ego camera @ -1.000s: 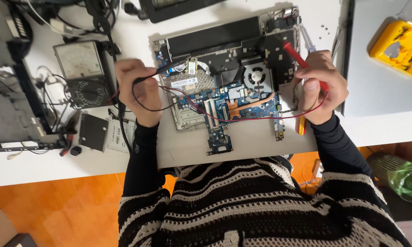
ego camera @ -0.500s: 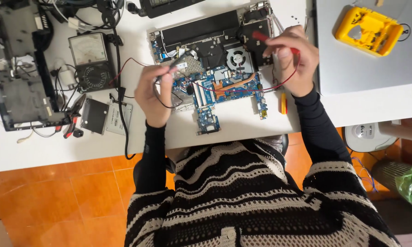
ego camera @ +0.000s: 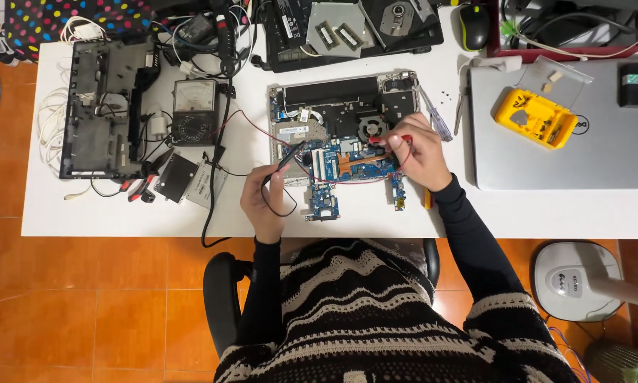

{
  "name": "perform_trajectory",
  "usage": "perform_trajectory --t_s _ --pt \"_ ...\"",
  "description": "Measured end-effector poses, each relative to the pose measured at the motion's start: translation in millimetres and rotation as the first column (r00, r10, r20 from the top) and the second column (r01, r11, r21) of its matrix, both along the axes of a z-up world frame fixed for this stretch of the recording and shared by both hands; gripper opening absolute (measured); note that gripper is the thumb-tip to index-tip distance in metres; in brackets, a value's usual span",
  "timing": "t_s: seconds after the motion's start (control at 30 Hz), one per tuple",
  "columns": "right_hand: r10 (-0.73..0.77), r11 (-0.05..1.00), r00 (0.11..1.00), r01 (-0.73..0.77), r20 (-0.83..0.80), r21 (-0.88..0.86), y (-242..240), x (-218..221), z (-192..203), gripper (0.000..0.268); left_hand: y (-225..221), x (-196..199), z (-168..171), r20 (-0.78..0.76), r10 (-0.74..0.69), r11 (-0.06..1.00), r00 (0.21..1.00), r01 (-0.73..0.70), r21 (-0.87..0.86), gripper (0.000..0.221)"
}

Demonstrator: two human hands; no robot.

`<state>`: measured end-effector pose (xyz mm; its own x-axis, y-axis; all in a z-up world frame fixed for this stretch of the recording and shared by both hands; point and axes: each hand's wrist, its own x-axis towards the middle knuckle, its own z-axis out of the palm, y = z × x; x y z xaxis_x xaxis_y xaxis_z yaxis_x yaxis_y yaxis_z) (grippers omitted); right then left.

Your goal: The person uses a multimeter with red and black probes to test points on a disassembled laptop motherboard, repositioning the probes across different components. They briefly lift and reseat the board, handle a small component, and continue probing the circuit board.

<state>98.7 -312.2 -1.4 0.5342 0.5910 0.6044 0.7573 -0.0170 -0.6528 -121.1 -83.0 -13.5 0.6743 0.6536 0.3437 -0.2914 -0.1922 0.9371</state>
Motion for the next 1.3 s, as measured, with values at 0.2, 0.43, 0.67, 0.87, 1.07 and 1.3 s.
perform_trajectory --t_s 0.2,0.43,0.67,0.87,1.07,1.3 --pt "-0.043 0.999 0.996 0.044 -0.081 0.013 0.4 2.3 -6.5 0.033 1.8 -15.2 -20.5 -0.002 0.068 0.992 0.998 -0.068 -0.106 0.019" --pt "-0.071 0.997 0.988 0.073 -0.135 0.011 -0.3 5.3 -7.4 0.035 1.2 -10.8 -13.0 0.013 0.028 0.998 1.0 -0.027 -0.05 0.019" --pt "-0.079 0.996 0.958 0.087 -0.276 0.019 -1.0 6.3 -7.4 0.034 -6.4 20.6 11.3 -0.056 -0.087 0.995 0.995 0.089 0.042 0.016" --pt "-0.054 0.999 0.976 0.053 -0.213 -0.008 -2.1 7.8 -12.3 0.033 -8.2 64.5 32.0 -0.19 -0.112 0.925 0.975 0.172 0.337 0.016" --pt "-0.01 0.999 0.989 0.005 -0.15 -0.034 -1.2 10.2 -8.5 0.029 -6.8 87.9 26.2 -0.317 -0.12 0.85 0.941 0.262 0.458 0.016" --pt "0.052 0.998 0.985 -0.056 -0.164 -0.022 1.5 11.1 -8.1 0.027 -1.9 92.5 20.9 -0.307 -0.128 0.776 0.943 0.288 0.561 0.013"
